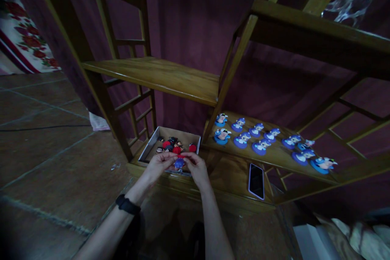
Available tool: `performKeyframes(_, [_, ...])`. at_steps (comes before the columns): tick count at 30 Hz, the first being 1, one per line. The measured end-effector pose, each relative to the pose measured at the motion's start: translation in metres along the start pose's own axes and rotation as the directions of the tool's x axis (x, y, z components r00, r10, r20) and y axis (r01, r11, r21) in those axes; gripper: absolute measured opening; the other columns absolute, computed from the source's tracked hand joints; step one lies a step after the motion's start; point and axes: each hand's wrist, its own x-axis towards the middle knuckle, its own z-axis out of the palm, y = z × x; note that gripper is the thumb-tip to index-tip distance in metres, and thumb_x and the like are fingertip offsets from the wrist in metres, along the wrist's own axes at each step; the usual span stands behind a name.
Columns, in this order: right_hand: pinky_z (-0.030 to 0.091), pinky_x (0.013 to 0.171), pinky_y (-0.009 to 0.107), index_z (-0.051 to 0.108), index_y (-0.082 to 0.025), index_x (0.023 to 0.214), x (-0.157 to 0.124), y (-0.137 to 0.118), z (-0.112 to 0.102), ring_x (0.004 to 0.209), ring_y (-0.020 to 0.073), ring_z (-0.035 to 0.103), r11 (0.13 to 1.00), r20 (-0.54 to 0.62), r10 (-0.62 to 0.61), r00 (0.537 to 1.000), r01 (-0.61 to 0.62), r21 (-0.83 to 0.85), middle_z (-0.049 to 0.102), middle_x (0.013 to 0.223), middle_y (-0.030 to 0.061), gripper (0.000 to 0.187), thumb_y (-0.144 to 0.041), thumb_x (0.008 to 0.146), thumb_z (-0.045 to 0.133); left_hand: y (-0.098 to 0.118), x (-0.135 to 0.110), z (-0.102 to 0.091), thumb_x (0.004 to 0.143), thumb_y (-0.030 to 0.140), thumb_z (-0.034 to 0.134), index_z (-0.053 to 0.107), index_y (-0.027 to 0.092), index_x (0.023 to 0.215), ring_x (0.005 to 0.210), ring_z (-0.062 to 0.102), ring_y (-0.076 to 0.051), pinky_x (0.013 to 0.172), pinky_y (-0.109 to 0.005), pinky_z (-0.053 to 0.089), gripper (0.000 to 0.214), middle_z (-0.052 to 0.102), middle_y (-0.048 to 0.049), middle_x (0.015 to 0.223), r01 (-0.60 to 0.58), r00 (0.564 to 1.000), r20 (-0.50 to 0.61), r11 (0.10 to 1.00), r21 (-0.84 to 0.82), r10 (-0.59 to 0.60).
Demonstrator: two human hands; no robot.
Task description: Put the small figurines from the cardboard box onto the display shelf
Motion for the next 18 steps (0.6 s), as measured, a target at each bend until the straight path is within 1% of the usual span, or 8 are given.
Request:
performKeyframes(4, [0.044, 0.070, 0.026, 0.068, -0.021, 0.082, 0.001, 0.009, 0.002, 0.074, 0.0152, 0.058, 0.980, 0.007, 0.123, 0.992, -0.123, 0.155, 0.067, 0.079, 0.0002, 0.020, -0.026, 0.062, 0.068, -0.006, 0.001, -0.002, 0.061, 0.022, 0.072, 0.066, 0.010, 0.074, 0.057, 0.062, -0.014, 0.053, -0.024, 0.052, 0.018, 0.068, -0.0059, 0.068, 0.012, 0.999, -0.032, 1.000, 0.012, -0.012])
performKeyframes(8, [0.045, 0.065, 0.026, 0.066, -0.020, 0.078, -0.001, 0.018, 0.009, 0.068, 0.0134, 0.057, 0.941, -0.017, 0.224, 0.974, -0.212, 0.264, 0.066, 0.075, -0.0011, 0.019, -0.023, 0.059, 0.068, -0.013, 0.005, -0.006, 0.060, 0.017, 0.071, 0.064, 0.009, 0.070, 0.054, 0.061, -0.013, 0.052, -0.022, 0.051, 0.014, 0.066, -0.0065, 0.065, 0.097, 0.992, -0.073, 0.995, -0.026, -0.098])
performKeyframes(10, [0.045, 0.064, 0.025, 0.065, -0.020, 0.076, -0.002, 0.022, 0.015, 0.066, 0.0125, 0.057, 0.926, -0.050, 0.241, 0.969, -0.214, 0.312, 0.065, 0.074, -0.0019, 0.016, -0.022, 0.060, 0.065, -0.017, 0.006, -0.007, 0.063, 0.015, 0.069, 0.062, 0.009, 0.069, 0.052, 0.060, -0.012, 0.052, -0.021, 0.052, 0.011, 0.066, -0.0070, 0.064, 0.129, 0.982, -0.125, 0.989, -0.074, -0.138])
performKeyframes(13, [0.045, 0.062, 0.025, 0.065, -0.019, 0.074, -0.001, 0.025, 0.023, 0.064, 0.0121, 0.056, 0.914, -0.079, 0.251, 0.965, -0.210, 0.348, 0.064, 0.071, -0.0020, 0.013, -0.023, 0.062, 0.063, -0.021, 0.007, -0.007, 0.065, 0.010, 0.066, 0.060, 0.010, 0.074, 0.052, 0.061, -0.012, 0.052, -0.023, 0.053, 0.010, 0.066, -0.0067, 0.065, 0.145, 0.964, -0.198, 0.977, -0.156, -0.175])
performKeyframes(16, [0.046, 0.064, 0.026, 0.066, -0.019, 0.076, 0.000, 0.025, 0.025, 0.068, 0.0140, 0.058, 0.915, -0.058, 0.263, 0.963, -0.230, 0.331, 0.066, 0.074, -0.0002, 0.016, -0.024, 0.061, 0.064, -0.020, 0.007, -0.008, 0.066, 0.008, 0.065, 0.060, 0.012, 0.078, 0.053, 0.062, -0.012, 0.053, -0.024, 0.054, 0.014, 0.066, -0.0052, 0.065, 0.143, 0.960, -0.209, 0.967, -0.211, -0.187])
performKeyframes(18, [0.047, 0.067, 0.027, 0.066, -0.019, 0.078, 0.000, 0.025, 0.024, 0.073, 0.0152, 0.059, 0.919, -0.038, 0.259, 0.965, -0.234, 0.318, 0.067, 0.078, 0.0008, 0.019, -0.025, 0.061, 0.065, -0.019, 0.007, -0.009, 0.066, 0.007, 0.065, 0.060, 0.012, 0.079, 0.054, 0.063, -0.013, 0.055, -0.025, 0.055, 0.014, 0.066, -0.0052, 0.065, 0.142, 0.964, -0.188, 0.963, -0.229, -0.187])
